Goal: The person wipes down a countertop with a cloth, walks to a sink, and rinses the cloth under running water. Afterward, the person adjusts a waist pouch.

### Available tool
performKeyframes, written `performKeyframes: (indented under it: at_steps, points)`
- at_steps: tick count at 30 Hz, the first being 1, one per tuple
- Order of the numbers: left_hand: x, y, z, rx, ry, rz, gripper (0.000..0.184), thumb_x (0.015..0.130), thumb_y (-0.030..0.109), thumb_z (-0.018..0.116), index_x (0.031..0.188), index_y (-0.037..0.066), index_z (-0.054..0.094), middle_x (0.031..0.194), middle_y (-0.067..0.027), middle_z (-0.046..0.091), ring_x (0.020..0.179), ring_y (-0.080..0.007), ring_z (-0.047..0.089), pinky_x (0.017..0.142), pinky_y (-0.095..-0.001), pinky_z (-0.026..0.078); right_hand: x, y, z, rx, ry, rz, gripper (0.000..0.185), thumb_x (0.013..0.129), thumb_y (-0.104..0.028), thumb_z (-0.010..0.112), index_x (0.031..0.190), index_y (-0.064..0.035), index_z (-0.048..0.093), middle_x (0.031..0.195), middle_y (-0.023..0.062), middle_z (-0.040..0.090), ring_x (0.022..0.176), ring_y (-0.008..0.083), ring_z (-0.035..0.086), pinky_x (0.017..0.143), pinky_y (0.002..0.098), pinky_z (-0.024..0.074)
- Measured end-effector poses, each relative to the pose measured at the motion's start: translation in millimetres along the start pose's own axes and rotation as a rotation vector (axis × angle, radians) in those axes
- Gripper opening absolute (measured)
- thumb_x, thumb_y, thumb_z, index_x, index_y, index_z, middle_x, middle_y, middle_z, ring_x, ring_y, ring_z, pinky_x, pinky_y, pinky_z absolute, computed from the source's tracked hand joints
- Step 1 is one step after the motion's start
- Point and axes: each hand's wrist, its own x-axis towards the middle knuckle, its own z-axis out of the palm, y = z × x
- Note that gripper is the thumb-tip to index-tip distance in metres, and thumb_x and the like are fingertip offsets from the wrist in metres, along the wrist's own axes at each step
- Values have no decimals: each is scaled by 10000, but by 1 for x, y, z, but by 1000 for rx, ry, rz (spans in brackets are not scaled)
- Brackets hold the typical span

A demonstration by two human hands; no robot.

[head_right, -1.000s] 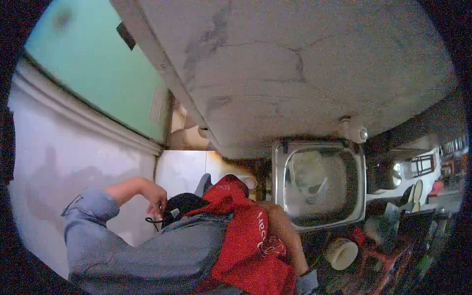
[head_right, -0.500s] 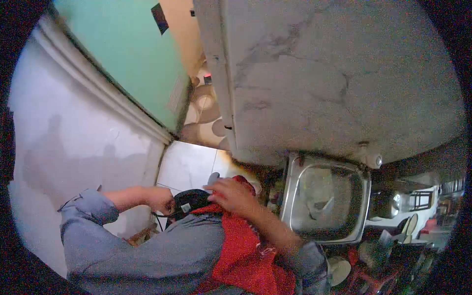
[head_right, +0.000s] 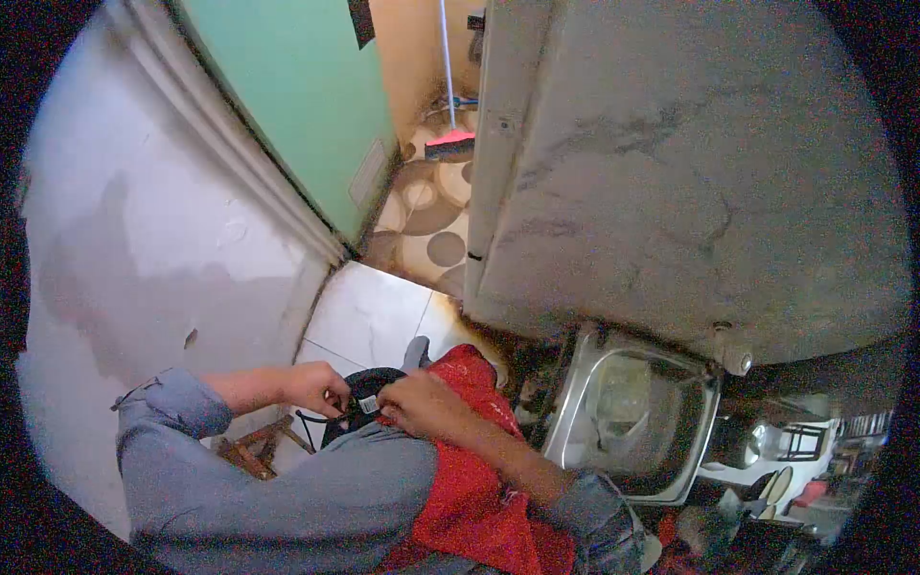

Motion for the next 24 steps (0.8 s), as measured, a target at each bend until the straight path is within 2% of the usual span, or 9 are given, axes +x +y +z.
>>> performKeyframes:
  at_steps: [1, 4, 6, 10, 12, 13, 15, 22, 24]
  points:
    - [1, -4, 5, -2, 5, 0, 160, 679, 196, 626, 763, 60, 621, 630, -82, 585, 533, -176, 529, 531, -298, 425, 2, 0, 1, -3, -5, -3, 112, 721, -171, 607, 813, -107, 622, 799, 42, 584, 787, 240, 507, 686, 368, 395]
    - [1, -15, 12, -30, 57, 20, 169, 666, 187, 643, 768, 55, 623, 622, -75, 576, 549, -171, 538, 544, -292, 434, 6, 1, 3, -350, -168, 238, 124, 728, -175, 598, 832, -110, 618, 809, 50, 588, 801, 245, 512, 683, 369, 392]
    - [2, -16, 10, -106, -14, 7, 179, 665, 180, 644, 780, 44, 624, 611, -61, 565, 565, -149, 533, 551, -290, 431, 6, 2, 2, -184, -148, 79, 125, 737, -179, 584, 836, -110, 615, 811, 48, 588, 821, 248, 518, 683, 376, 390]
    - [1, -11, -2, -180, -112, -3, 156, 663, 159, 637, 749, 33, 607, 604, -41, 558, 571, -120, 511, 545, -285, 418, 12, 2, 4, -80, -182, 57, 122, 728, -157, 588, 844, -136, 619, 808, 40, 586, 830, 242, 518, 680, 377, 390]
    - [-2, -3, -12, -205, -319, -98, 125, 662, 138, 629, 709, 32, 584, 611, -18, 557, 580, -96, 489, 548, -274, 404, 16, -2, 0, 43, -243, 72, 138, 703, -100, 603, 822, -162, 632, 790, 35, 589, 812, 232, 526, 673, 370, 393]
    - [-2, -6, -10, -206, -315, -98, 125, 662, 138, 629, 709, 32, 584, 611, -18, 557, 580, -96, 489, 548, -274, 404, 17, -1, 2, 40, -246, 70, 138, 703, -100, 603, 822, -162, 632, 790, 35, 589, 812, 232, 526, 673, 370, 393]
    - [-2, -13, -6, -298, -438, -68, 114, 665, 129, 627, 685, 38, 563, 628, -4, 565, 599, -86, 487, 563, -268, 397, 18, 5, 8, 106, -152, -70, 185, 670, -45, 616, 808, -166, 642, 758, 41, 589, 782, 230, 535, 651, 360, 402]
    - [-5, -22, -4, -303, -426, -32, 110, 681, 127, 617, 690, 41, 550, 635, 11, 546, 622, -78, 465, 586, -271, 388, 22, 6, 12, 269, -79, -164, 249, 654, 20, 582, 831, -141, 650, 730, 59, 584, 758, 230, 540, 637, 353, 419]
    - [-8, -8, -9, -198, -415, -100, 118, 686, 109, 614, 669, 36, 522, 625, 12, 521, 636, -83, 478, 608, -273, 402, 22, 7, 14, 250, -101, -160, 280, 648, 46, 564, 844, -135, 650, 732, 64, 584, 755, 231, 538, 653, 351, 420]
